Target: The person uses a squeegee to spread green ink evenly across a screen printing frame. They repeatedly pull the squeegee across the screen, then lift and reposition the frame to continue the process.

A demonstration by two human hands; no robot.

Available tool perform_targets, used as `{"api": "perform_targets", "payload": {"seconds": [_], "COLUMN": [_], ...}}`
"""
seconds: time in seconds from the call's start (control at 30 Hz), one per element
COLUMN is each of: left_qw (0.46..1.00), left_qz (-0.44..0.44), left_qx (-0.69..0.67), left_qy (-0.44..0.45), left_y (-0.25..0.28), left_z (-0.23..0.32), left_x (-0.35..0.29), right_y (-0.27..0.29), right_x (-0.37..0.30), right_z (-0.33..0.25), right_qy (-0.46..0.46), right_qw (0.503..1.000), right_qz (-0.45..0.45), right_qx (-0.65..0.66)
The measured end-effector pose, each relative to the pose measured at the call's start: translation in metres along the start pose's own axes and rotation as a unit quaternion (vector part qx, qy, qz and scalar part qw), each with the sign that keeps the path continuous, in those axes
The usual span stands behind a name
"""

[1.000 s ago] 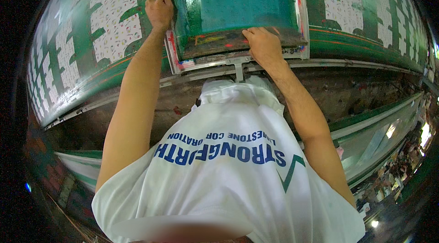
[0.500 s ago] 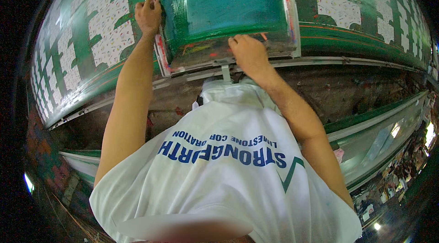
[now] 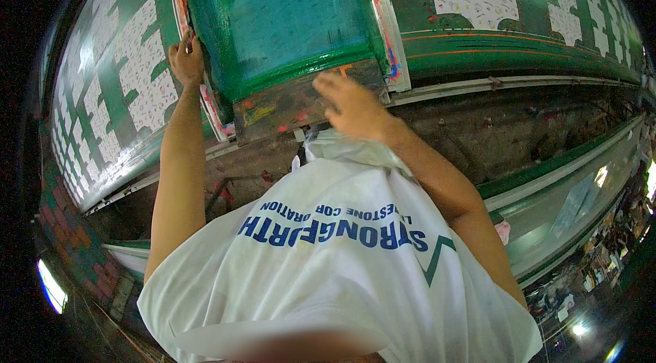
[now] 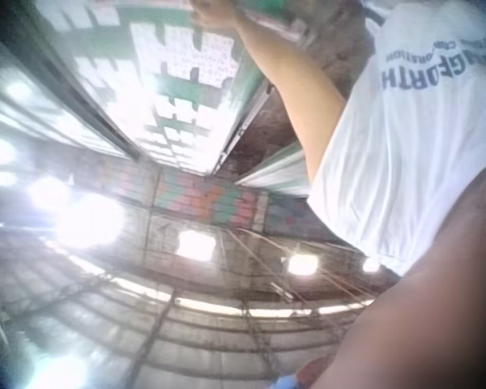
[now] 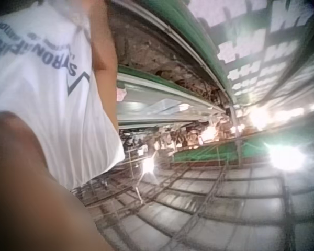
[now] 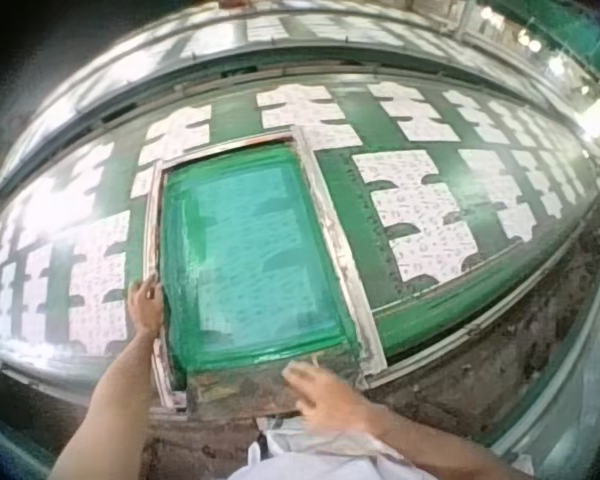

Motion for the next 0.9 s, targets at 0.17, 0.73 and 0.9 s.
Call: {"api": "perform_targets", "payload": {"seconds": [0.17,0.73,0.9], "left_qw": [1.000,0.999,0.997], "left_qz": [-0.020,-0.031,-0.074], "left_qx": [0.007,-0.015,0.004], "left_qy": [0.005,0.020,0.018], "left_y": [0.001,0.001,0.009], "left_z": [-0.003,-0.010,0.001], "left_x": [0.002,0.002,0.019], "right_y": [0.053,0.082,0.106], "right_x": [0.036,0.047,0.049], "right_z": [0.094,0.118,0.116], "right_qy": [-0.190,-0.238,-0.214], "right_qw": [0.952,0.931,0.929], "right_qz": [0.212,0.236,0.265], "right_qx": [-0.115,-0.142,-0.148]}}
Point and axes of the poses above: each hand's wrist, its own x-axis towards the middle knuckle, its own y-axis out of the back of the hand, z = x × y, the point moved 2 cm from there along x, towards the middle knuckle, and after that the axes turned 14 degrees about -x, right-handed, at the moved point
